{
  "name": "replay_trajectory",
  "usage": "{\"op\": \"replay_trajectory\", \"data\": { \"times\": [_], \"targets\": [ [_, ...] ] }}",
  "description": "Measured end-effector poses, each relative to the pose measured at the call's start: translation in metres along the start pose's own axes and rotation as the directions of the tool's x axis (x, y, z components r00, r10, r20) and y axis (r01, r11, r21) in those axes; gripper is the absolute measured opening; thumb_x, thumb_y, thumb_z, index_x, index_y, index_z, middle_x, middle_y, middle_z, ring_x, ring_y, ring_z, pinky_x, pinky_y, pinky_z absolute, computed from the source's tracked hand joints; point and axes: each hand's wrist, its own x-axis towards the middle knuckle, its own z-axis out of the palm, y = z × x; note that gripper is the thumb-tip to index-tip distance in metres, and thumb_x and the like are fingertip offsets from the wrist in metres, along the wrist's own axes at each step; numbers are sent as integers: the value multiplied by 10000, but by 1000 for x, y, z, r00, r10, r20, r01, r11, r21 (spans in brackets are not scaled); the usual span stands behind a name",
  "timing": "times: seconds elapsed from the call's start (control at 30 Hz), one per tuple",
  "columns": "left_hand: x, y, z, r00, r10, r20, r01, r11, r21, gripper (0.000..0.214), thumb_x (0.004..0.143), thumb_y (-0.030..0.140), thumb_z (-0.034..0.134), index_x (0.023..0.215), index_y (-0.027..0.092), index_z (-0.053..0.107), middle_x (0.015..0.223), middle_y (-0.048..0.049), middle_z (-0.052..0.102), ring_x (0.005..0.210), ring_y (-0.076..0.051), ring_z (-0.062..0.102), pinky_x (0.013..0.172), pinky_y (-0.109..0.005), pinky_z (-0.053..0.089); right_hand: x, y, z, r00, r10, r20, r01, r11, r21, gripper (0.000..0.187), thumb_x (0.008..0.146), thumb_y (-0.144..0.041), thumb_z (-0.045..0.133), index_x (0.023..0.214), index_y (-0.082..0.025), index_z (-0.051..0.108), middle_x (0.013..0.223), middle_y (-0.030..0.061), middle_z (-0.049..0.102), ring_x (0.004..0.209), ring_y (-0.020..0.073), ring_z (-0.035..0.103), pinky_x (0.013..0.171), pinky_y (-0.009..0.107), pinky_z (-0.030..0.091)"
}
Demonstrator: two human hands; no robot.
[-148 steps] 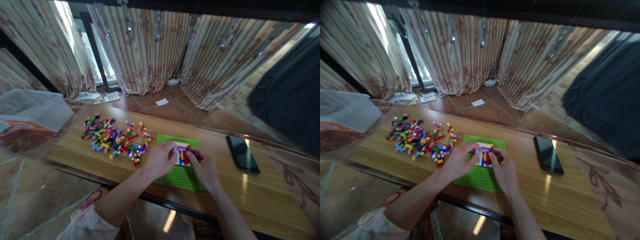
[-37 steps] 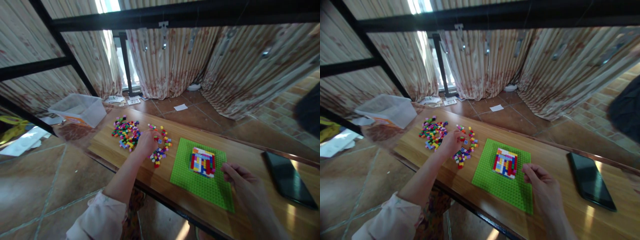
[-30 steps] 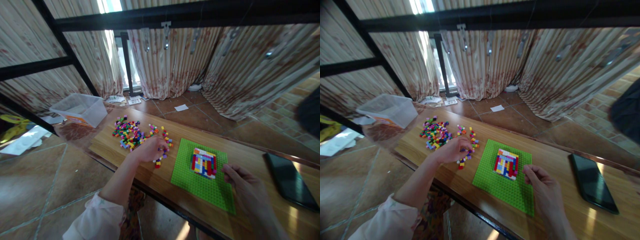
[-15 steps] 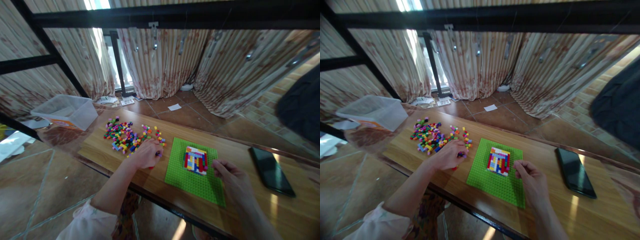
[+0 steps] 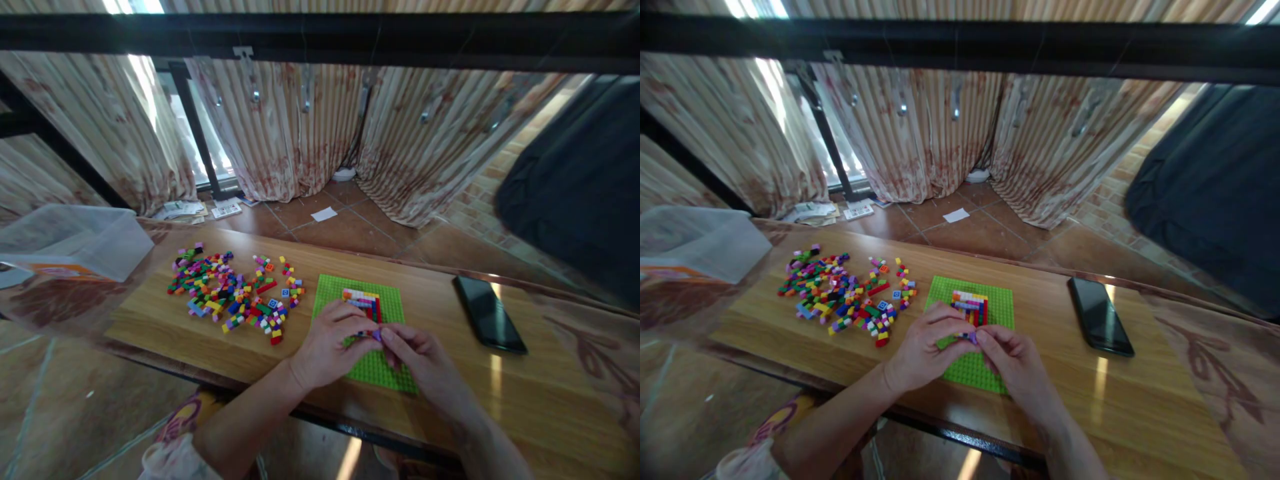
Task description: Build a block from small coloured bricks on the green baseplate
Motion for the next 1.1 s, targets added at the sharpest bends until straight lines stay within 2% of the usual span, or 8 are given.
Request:
{"op": "replay_trajectory", "data": {
  "times": [0.17,0.43,0.53,0.63,0.77,0.9,1.1],
  "targets": [
    [2,3,17,999,-13,-48,11,999,-37,170,873,354,654,936,206,712,878,-47,695,869,-165,628,817,-324,514,-2,1,-10,999,36,1,-36,992,119,371,789,-544,675,690,-186,672,531,-38,485,497,76,384,470,219,302],
    [-1,1,27,999,-26,-43,28,999,46,175,885,338,637,977,205,703,879,-47,685,868,-171,613,807,-322,514,-2,4,-16,996,94,0,-94,990,105,386,726,-556,725,842,-189,756,585,-21,558,539,88,440,499,224,362],
    [-1,-4,26,998,-57,-38,61,992,110,186,869,326,653,1004,203,690,916,-52,685,905,-191,607,826,-348,512,2,9,-19,993,104,-65,-100,993,59,416,700,-577,733,829,-182,756,598,-14,578,537,89,442,493,225,357],
    [-2,-9,20,993,-110,-47,116,983,142,163,860,246,641,1010,195,678,961,-61,684,953,-205,605,857,-371,507,6,14,-23,981,124,-149,-123,992,18,436,659,-592,750,801,-180,754,612,-9,598,533,92,457,492,229,357],
    [-3,-13,15,988,-153,-21,155,976,155,167,828,186,636,990,203,678,983,-59,671,954,-211,602,867,-382,504,8,17,-21,979,147,-144,-151,988,-21,434,657,-601,743,775,-183,756,632,3,626,531,98,478,488,234,368],
    [-5,-13,16,990,-134,45,123,974,190,142,829,189,629,961,205,677,991,-55,660,946,-211,588,861,-379,497,9,17,-17,978,155,-140,-162,986,-44,451,653,-619,734,719,-174,749,621,11,633,516,93,476,473,228,356],
    [-6,-13,20,991,-106,85,85,972,220,139,861,201,606,979,206,679,995,-59,655,954,-211,578,861,-379,487,12,17,-15,972,146,-187,-163,983,-79,490,601,-654,740,667,-169,740,596,24,643,500,101,484,466,235,363]
  ]
}}
